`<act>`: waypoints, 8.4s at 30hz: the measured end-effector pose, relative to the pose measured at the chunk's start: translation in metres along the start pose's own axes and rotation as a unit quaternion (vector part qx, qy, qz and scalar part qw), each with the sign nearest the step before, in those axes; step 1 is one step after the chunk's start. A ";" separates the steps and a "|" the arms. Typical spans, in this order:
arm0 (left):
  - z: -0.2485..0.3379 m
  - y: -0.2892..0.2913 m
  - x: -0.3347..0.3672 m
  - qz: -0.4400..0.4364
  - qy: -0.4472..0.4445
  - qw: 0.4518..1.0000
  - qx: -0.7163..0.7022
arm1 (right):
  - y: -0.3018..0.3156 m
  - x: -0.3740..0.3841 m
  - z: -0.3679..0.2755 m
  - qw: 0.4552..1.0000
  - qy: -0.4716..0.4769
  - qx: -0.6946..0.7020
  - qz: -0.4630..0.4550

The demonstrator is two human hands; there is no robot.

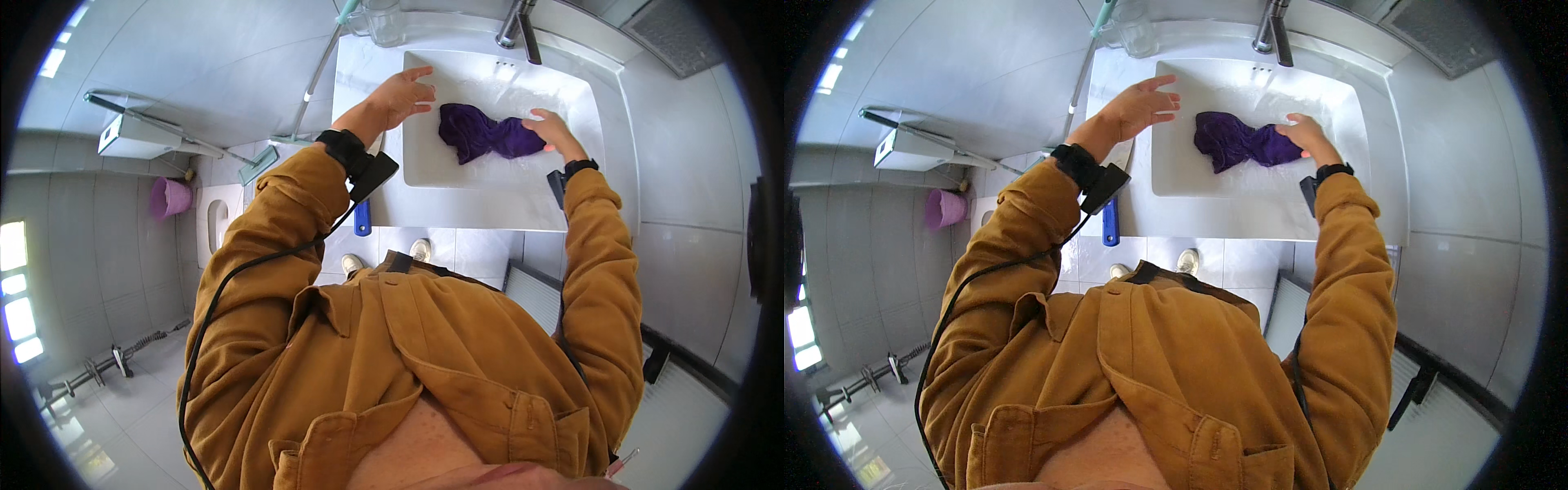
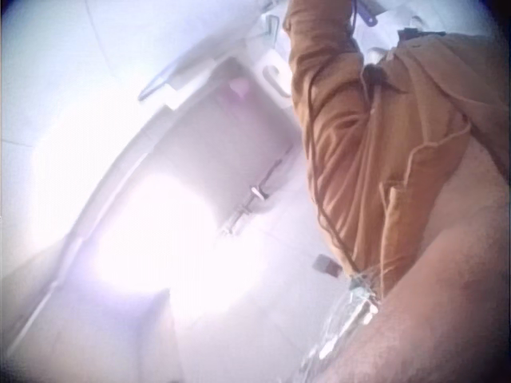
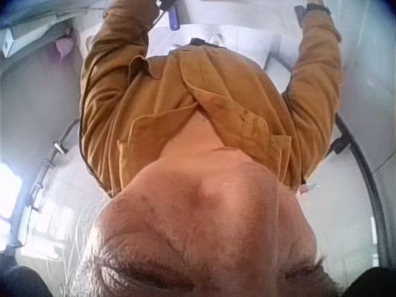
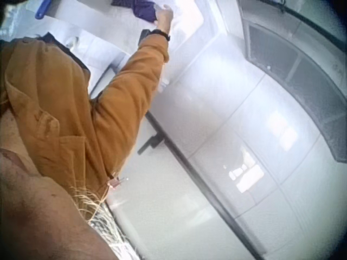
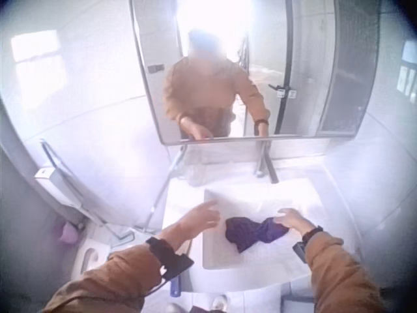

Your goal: The person scrubs a squat toilet with a long-handled brush, then rinses it. They wash a purple cloth at the sink, wring it, and use a squeegee to clear water from the floor. Finally, they rinse the squeegee head under the tap.

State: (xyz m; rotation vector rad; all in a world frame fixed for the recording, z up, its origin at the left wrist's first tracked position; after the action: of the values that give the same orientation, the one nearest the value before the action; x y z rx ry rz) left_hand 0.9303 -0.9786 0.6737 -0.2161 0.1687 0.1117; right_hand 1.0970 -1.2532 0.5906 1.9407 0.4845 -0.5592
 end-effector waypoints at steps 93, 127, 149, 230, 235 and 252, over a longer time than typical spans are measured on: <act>0.105 0.831 -0.847 0.675 -0.263 0.678 0.128 | -0.784 -0.756 -0.885 0.562 0.344 0.058 -0.750; -0.001 0.966 -0.939 0.648 -0.504 0.517 -0.243 | -1.046 -0.827 -0.865 0.488 0.105 -0.009 -0.866; -0.026 0.981 -1.007 0.889 -0.100 0.352 0.276 | -1.076 -0.910 -0.893 0.322 0.933 0.025 -0.161; 0.069 1.010 -0.619 0.334 -0.200 0.918 0.081 | -0.880 -0.604 -1.014 0.715 0.571 -0.002 -0.403; 0.059 1.015 -0.613 0.477 -0.137 0.831 0.253 | -0.895 -0.584 -1.013 0.756 0.577 -0.010 -0.309; 0.084 1.006 -0.638 0.520 -0.339 0.776 -0.108 | -0.882 -0.575 -1.021 0.632 0.373 0.228 -0.640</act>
State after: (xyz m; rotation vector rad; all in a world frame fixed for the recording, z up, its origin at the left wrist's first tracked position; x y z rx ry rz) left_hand 0.1895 -0.0420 0.6634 -0.2778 -0.4808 1.3159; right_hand 0.3105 -0.0177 0.6690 1.9385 2.5915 -0.7208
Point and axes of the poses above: each hand's wrist, its own x-axis towards the middle knuckle, its own y-axis out of the back of the hand, z = x × y, the point moved 7 cm from there along x, towards the middle knuckle, and after that the axes turned 12 degrees about -y, right-handed, at the moved point
